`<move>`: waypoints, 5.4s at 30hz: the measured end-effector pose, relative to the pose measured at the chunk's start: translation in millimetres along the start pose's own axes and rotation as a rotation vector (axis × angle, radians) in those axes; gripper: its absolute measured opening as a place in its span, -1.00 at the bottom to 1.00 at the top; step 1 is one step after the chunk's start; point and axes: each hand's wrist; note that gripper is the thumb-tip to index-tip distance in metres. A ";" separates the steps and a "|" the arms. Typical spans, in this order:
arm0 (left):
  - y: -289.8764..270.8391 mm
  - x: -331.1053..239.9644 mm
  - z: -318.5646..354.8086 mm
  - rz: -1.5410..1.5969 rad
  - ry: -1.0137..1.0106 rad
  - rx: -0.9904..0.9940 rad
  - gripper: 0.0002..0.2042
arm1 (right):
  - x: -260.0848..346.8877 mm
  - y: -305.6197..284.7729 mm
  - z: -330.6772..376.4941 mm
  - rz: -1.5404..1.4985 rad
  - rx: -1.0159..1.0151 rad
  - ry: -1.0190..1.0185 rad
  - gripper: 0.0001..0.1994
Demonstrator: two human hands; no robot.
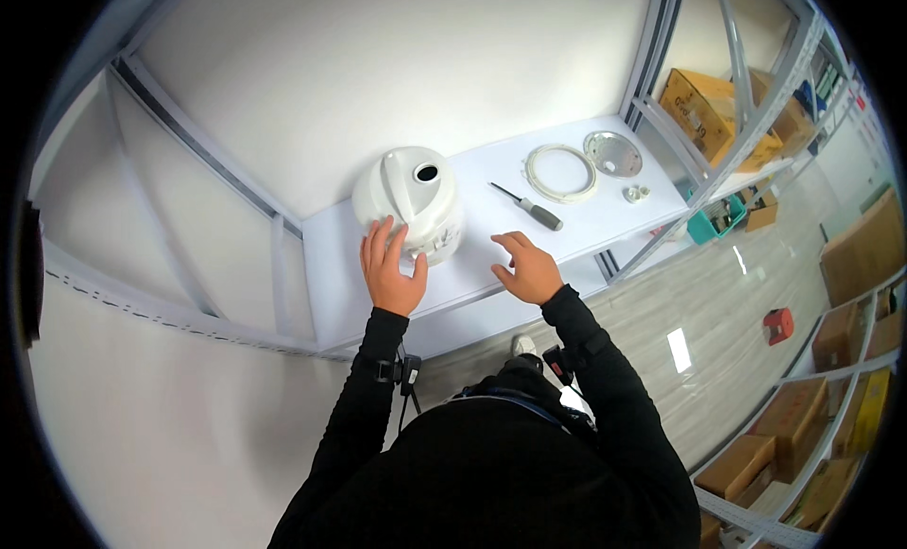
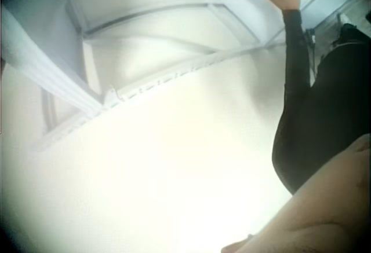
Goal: The person assembles parts of a white appliance on a workbench. They use a screwdriver to fasten screws into a white plastic cover, then attach a perforated metal plate to the same cover, securing it with additional screws.
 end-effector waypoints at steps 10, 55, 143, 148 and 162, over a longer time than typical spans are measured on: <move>53.8 -73.1 34.0 0.346 -0.071 0.243 -0.74 | -81.4 -20.8 6.1 -0.007 0.107 0.071 -0.56; 13.2 -34.8 77.8 0.012 -0.497 0.081 -0.75 | -25.1 6.7 -42.8 -0.390 0.158 -0.317 -0.54; 1.2 -204.1 44.4 1.449 -1.002 0.168 -0.79 | 33.5 -193.6 158.8 -0.114 -0.208 -0.219 -0.55; -2.2 -197.5 45.2 1.408 -1.011 0.167 -0.75 | 40.7 -197.7 147.3 0.054 -0.275 -0.379 -0.50; 4.2 -135.2 54.1 1.305 -1.389 0.048 -0.71 | 55.6 -122.1 124.8 -0.357 0.122 0.004 -0.54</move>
Point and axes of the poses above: each hand's wrist, its own z-axis away from the middle knuckle, its own y-axis out of the palm, x = y × z, and after that the axes turned 8 degrees about -x, right-handed
